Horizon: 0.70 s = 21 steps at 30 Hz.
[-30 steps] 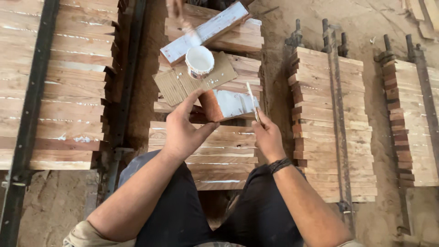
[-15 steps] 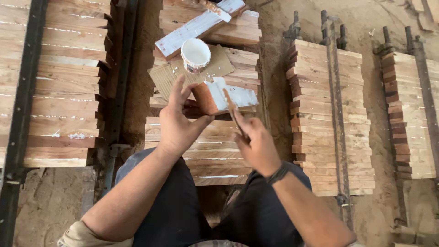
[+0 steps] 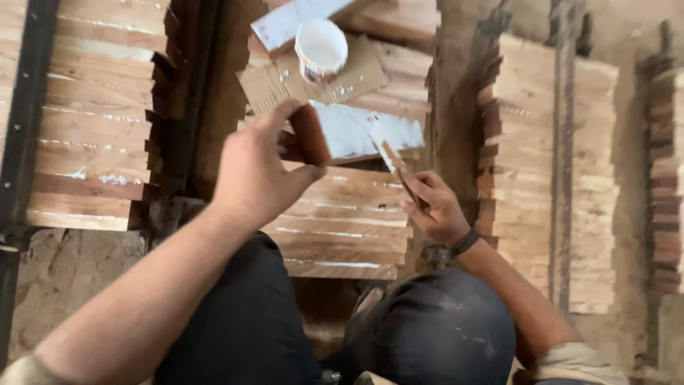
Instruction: The person applies white paint to small wooden planks using a brush. They pick up each plank, paint one side, then place it on a stack before repeating the process with the next piece.
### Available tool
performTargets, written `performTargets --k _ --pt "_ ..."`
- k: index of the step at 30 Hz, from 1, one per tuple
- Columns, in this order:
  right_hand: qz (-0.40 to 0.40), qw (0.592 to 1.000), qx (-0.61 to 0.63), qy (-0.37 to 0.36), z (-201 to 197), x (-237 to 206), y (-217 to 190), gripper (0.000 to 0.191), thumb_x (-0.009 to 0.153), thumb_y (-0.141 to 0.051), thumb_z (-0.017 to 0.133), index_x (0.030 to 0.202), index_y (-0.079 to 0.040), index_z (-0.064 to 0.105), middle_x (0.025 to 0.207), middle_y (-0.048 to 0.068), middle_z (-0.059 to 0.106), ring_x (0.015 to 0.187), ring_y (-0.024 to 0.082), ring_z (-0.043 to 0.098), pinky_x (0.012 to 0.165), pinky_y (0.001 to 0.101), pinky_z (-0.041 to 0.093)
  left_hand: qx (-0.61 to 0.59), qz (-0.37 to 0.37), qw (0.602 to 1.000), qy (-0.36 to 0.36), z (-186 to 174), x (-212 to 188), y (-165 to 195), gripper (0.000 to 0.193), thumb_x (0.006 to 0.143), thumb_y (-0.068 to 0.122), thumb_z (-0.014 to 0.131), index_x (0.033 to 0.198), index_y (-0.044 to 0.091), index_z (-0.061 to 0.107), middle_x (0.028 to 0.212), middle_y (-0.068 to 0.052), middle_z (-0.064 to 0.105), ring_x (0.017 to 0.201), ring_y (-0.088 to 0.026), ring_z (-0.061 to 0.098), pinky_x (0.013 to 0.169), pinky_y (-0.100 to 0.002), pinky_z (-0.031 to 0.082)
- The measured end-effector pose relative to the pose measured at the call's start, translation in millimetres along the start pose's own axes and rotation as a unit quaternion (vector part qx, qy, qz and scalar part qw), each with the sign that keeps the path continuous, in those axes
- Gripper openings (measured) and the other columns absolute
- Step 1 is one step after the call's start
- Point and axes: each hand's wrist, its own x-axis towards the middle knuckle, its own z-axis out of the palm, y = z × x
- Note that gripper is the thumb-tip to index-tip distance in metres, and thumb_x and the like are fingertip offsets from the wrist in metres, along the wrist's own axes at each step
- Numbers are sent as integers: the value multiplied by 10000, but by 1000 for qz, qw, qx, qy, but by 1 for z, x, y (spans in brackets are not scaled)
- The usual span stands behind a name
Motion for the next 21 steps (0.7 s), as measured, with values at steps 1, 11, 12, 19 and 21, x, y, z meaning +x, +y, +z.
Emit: performTargets --k 1,11,12,19,21 --pt "12 999 0 37 8 -8 11 494 918 -46 698 1408 -49 630 1052 79 612 802 148 582 695 259 486 10 13 1000 1 -1 0 -4 749 680 105 890 1347 1 567 1056 -169 746 935 -230 778 816 -342 621" --pt "-8 990 -5 140 74 -17 81 552 862 39 624 1406 -46 665 1013 124 659 884 239 638 728 342 538 118 -89 989 -31 -16 4 -52 774 734 108 898 1416 13 545 1218 -140 703 1096 -201 694 945 -360 588" --pt "50 982 2 183 75 -13 89 434 905 11 608 1333 -37 662 1015 126 661 888 235 644 760 349 543 85 -105 990 -31 -15 4 -56 763 737 106 889 1414 18 550 1235 -129 704 1119 -195 692 959 -357 588" --pt "187 925 207 259 59 39 156 143 1060 -144 563 1136 -52 642 1038 30 656 987 135 603 904 305 469 120 -181 975 -39 -19 -6 -67 769 737 146 897 1408 49 532 1256 -91 684 1147 -176 678 1002 -329 565" --pt "127 905 299 276 59 57 169 156 998 -59 544 1110 -37 650 1060 11 641 1009 130 586 941 297 464 120 -189 974 -31 -17 -6 -67 777 725 135 896 1411 56 539 1251 -89 691 1135 -174 682 1000 -330 569"
